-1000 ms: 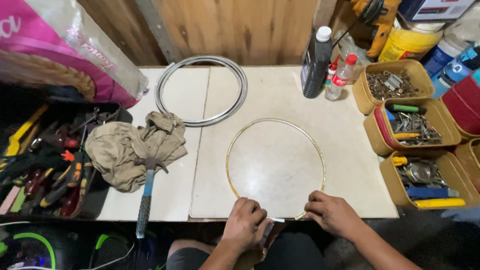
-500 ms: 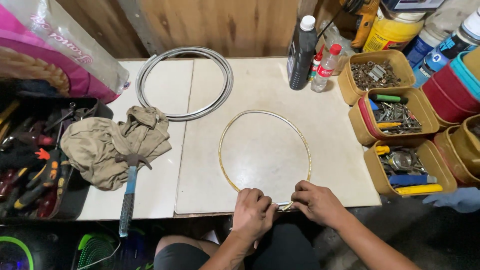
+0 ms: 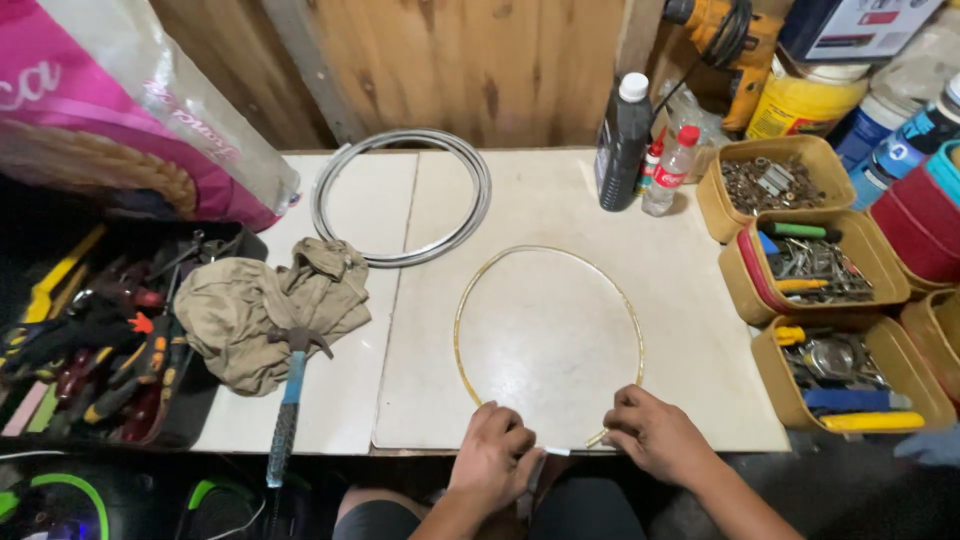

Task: Repairing a circular metal hoop using a hammer and pliers on a workbench

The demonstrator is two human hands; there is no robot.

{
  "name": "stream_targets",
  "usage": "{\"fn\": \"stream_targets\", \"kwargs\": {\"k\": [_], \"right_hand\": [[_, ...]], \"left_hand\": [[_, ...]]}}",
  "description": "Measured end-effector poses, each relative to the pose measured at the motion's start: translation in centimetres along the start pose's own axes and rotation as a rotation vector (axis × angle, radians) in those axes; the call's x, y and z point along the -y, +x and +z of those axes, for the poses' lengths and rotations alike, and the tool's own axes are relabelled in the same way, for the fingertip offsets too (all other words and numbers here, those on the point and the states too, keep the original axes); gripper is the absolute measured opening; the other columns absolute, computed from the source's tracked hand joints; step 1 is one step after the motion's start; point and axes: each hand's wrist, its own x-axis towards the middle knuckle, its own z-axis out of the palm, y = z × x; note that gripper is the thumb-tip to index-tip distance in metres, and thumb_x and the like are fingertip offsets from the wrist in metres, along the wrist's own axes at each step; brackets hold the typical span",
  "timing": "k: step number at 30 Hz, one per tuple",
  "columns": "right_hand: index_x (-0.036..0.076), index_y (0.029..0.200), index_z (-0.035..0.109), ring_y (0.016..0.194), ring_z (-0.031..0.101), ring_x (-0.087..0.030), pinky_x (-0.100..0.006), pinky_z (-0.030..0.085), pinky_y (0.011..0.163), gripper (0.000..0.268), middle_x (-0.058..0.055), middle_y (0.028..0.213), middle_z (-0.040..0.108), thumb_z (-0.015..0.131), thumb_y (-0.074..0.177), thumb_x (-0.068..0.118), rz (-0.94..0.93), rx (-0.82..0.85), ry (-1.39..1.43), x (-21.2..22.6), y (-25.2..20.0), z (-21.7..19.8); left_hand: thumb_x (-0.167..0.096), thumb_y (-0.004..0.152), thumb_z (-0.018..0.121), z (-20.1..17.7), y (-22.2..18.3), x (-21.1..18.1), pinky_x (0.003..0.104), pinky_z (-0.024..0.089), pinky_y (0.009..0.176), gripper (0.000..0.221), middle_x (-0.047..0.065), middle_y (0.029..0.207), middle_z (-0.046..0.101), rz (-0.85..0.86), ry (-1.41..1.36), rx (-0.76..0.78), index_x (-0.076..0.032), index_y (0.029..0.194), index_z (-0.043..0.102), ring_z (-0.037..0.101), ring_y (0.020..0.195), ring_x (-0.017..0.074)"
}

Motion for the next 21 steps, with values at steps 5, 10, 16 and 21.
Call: {"fn": "stream_targets", "kwargs": {"k": [5,10,16,21], "right_hand": [[0.022,0.09,0.087,0.093,0.076,-0.006,-0.022,0.053,0.091,0.03,0.01,0.105,0.072,0.092,0.07,0.044,0.146,-0.112,0.27,-0.3,-0.5,0.6],[0.014,0.127,0.066,0.108,0.069,-0.025,-0.04,0.053,0.097,0.069,-0.007,0.116,0.073,0.077,0.074,0.057,0.625,-0.269,0.103,0.6,2.2,-2.3],[0.009,0.112,0.068,0.092,0.071,-0.027,-0.038,0.053,0.085,0.041,-0.009,0.091,0.078,0.077,0.079,0.032,0.722,-0.29,0.286,-4.5,3.5,1.8],[0.0,0.112,0.059,0.082,0.078,-0.035,-0.043,0.06,0.076,0.039,-0.029,0.097,0.083,0.082,0.081,0.002,0.61,-0.464,0.986,-2.2,-0.2,0.6]], "left_hand": [[-0.036,0.082,0.086,-3.7,-0.3,0.5,0.051,0.049,0.09,0.034,0.011,0.1,0.061,-0.134,0.011,0.032,-0.008,0.077,0.068,0.058,0.1,0.032],[-0.052,0.091,0.067,-3.9,1.5,5.6,0.047,0.054,0.099,0.062,0.012,0.127,0.059,-0.896,0.247,0.252,-0.01,0.136,0.056,0.06,0.116,0.0311],[-0.027,0.081,0.059,-4.8,4.5,7.6,0.045,0.053,0.086,0.031,0.01,0.105,0.071,-1.143,0.039,0.135,-0.011,0.108,0.062,0.07,0.096,0.0331],[0.011,0.074,0.045,-9.8,6.1,2.9,0.036,0.051,0.047,0.028,0.021,0.097,0.072,-1.233,-0.85,-0.429,0.004,0.1,0.054,0.057,0.05,0.0249]]}}
